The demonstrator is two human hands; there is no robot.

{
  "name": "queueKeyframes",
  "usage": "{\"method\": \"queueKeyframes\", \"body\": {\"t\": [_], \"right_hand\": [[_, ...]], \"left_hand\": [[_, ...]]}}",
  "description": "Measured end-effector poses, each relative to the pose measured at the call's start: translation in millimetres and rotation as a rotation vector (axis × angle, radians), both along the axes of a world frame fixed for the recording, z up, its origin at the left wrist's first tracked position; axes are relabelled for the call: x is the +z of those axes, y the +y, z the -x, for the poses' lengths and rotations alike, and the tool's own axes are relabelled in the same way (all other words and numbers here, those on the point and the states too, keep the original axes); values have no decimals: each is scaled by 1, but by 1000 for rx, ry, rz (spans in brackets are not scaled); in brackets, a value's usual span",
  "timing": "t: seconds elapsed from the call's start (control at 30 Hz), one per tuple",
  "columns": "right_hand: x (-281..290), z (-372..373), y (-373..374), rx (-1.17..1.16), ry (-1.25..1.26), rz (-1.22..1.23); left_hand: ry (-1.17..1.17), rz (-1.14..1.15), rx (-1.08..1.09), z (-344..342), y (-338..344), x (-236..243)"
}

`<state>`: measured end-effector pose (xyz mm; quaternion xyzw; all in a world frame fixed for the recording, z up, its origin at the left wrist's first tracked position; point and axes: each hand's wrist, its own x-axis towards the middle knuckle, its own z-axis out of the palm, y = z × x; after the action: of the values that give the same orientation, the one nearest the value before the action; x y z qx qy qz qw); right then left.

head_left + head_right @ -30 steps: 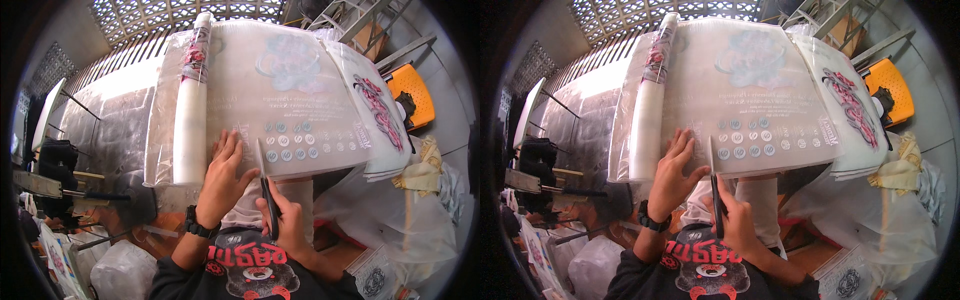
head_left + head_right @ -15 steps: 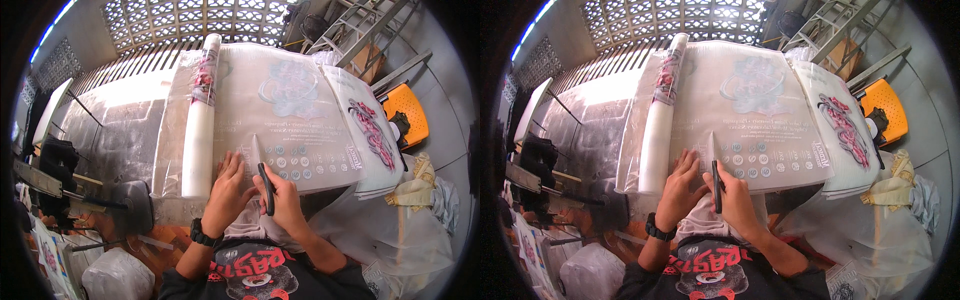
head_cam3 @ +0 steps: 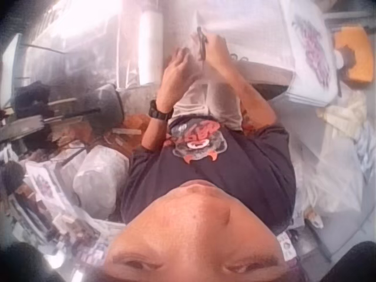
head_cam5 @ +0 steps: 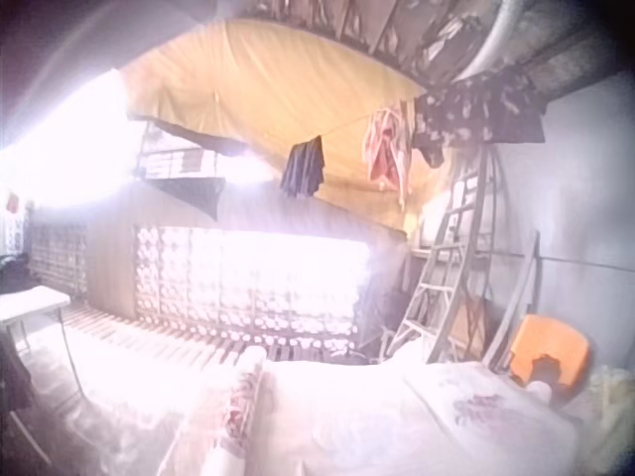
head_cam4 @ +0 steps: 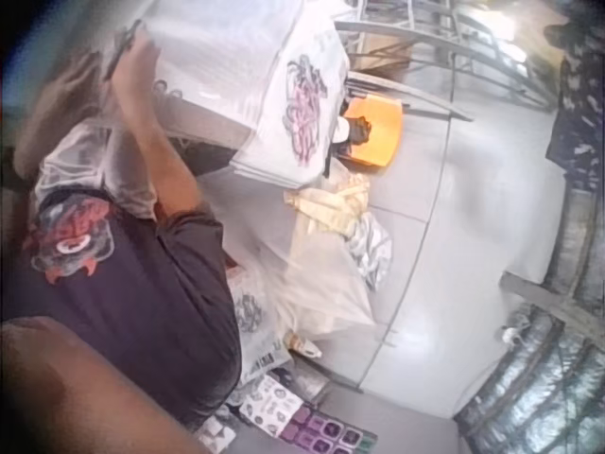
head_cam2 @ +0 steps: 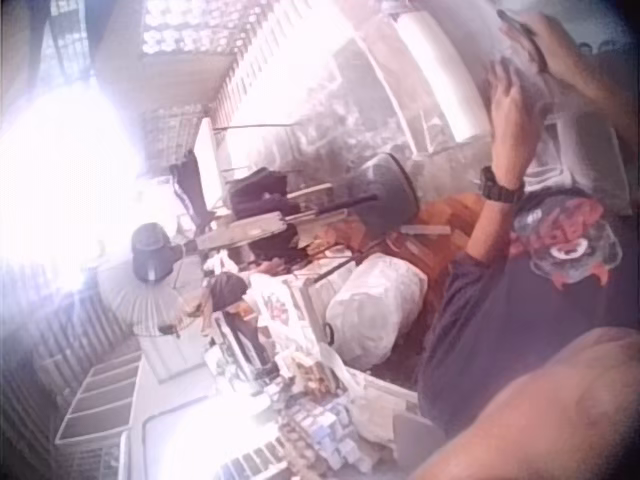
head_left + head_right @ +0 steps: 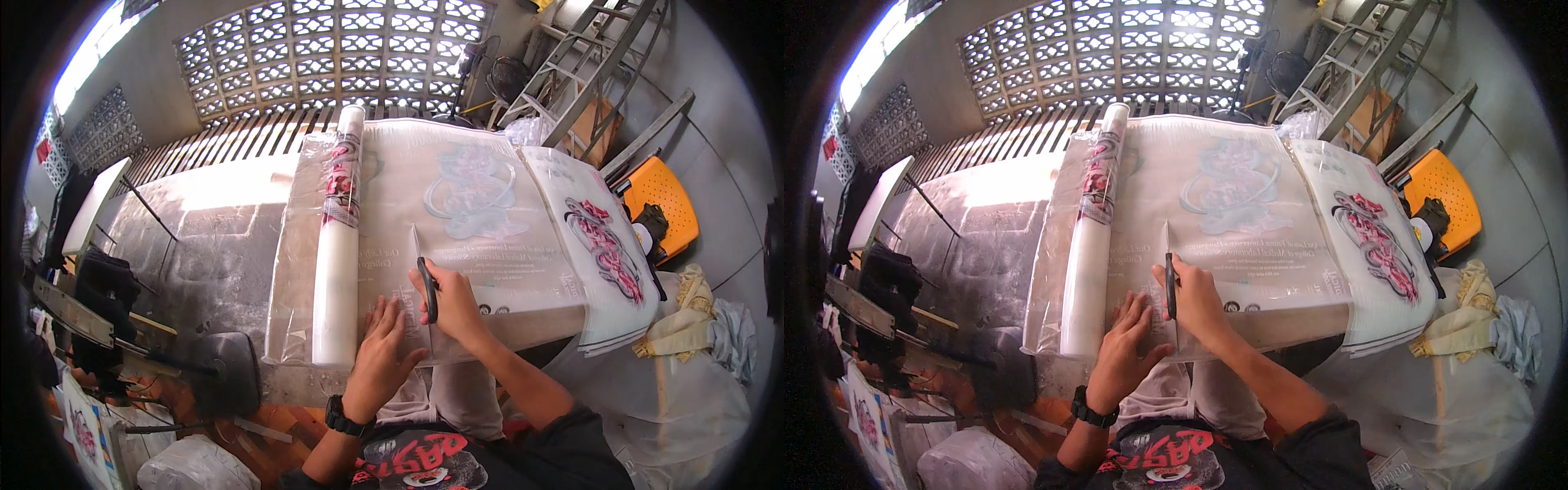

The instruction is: The person uses scissors to cut sections from a large roll of white material with pink graphics. They separate the cut pieces and place them on a stack to the right. The process involves unrolling the material, cutting it, and organizing the resulting pieces.

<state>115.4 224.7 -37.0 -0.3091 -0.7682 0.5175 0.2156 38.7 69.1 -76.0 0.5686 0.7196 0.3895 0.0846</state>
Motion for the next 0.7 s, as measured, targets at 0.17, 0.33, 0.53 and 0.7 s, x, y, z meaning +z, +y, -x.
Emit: {"method": "queueKeyframes", "body": {"t": [0.17,0.33,0.53,0.7], "right_hand": [[-13,19,23,-11,27,-88],[-13,33,36,-7,-18,-72],[-14,46,55,15,11,-91],[-15,60,72,6,19,-93]], "left_hand": [[11,3,-7,0,1,1],[-1,32,-5,1,0,2],[-2,48,1,0,-1,3],[-29,36,6,0,-1,4]]}}
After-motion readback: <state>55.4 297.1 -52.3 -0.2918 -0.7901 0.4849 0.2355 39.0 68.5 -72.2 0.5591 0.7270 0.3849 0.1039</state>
